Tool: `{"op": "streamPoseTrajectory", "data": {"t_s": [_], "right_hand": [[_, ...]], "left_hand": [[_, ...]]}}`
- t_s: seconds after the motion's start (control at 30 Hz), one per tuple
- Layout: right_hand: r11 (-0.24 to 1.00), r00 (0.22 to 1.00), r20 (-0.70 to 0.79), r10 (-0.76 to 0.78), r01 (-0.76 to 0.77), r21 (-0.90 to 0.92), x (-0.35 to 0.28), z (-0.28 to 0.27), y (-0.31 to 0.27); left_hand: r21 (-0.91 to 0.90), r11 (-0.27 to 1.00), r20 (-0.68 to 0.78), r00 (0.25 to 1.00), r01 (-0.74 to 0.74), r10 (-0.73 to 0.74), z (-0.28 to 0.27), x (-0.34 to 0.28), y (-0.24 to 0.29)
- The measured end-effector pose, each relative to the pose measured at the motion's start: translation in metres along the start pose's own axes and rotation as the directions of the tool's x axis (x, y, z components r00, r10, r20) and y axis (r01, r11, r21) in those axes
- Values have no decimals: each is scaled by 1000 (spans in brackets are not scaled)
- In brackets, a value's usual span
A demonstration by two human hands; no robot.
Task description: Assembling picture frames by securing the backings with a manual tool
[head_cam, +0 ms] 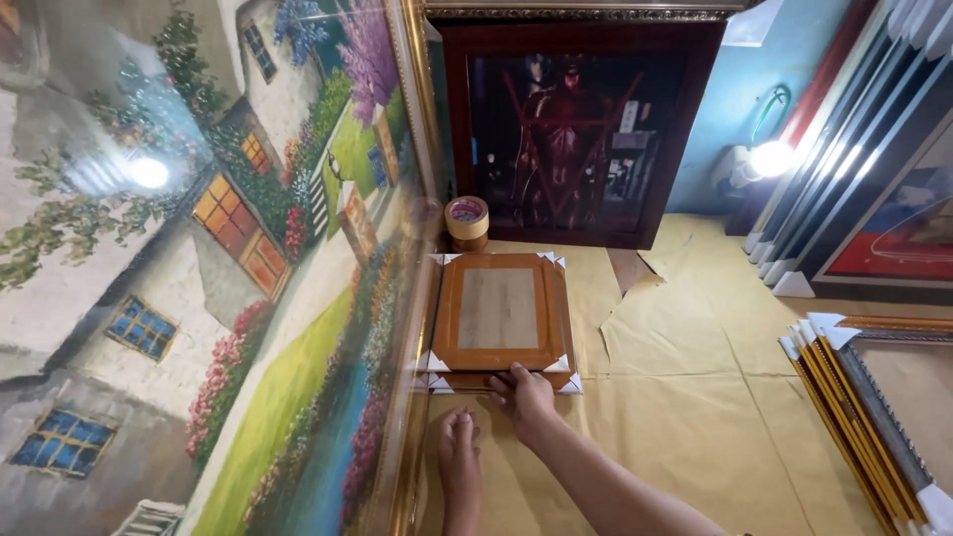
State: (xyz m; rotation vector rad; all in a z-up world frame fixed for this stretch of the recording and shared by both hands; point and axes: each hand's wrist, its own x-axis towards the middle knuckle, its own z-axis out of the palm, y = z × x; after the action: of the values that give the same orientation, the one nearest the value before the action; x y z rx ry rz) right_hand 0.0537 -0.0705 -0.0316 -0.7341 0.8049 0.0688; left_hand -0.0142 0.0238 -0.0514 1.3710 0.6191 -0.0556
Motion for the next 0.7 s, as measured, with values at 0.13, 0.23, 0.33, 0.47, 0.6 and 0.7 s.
{"op": "streamPoseTrajectory", "data": {"t_s": [0.13,0.23,0.33,0.47,0.6,0.7], "right_hand": [[943,992,75,99,-69,-326,-45,-9,-35],[763,997,76,18,35,-646,-62,-36,-56],[517,993,118,-20,111,-849,-53,-89,-67],[-11,942,186,-280,190,-982,-58,-169,-77],[-81,907,54,-419,21,-996,-92,-215,-83],[-131,888,70,-454,11,-991,-99,-243,-84]], "left_hand": [[309,947,41,996,-83,74,4,-11,-16],[301,845,199,896,-442,398,6,-17,-37],[564,424,342,667,-709,662,5,-16,-59],[638,263,405,605,-724,686,9,-35,-76],[710,154,424,592,-687,685,9,-48,-83],[726,73,426,531,-684,733,10,-66,-70]]}}
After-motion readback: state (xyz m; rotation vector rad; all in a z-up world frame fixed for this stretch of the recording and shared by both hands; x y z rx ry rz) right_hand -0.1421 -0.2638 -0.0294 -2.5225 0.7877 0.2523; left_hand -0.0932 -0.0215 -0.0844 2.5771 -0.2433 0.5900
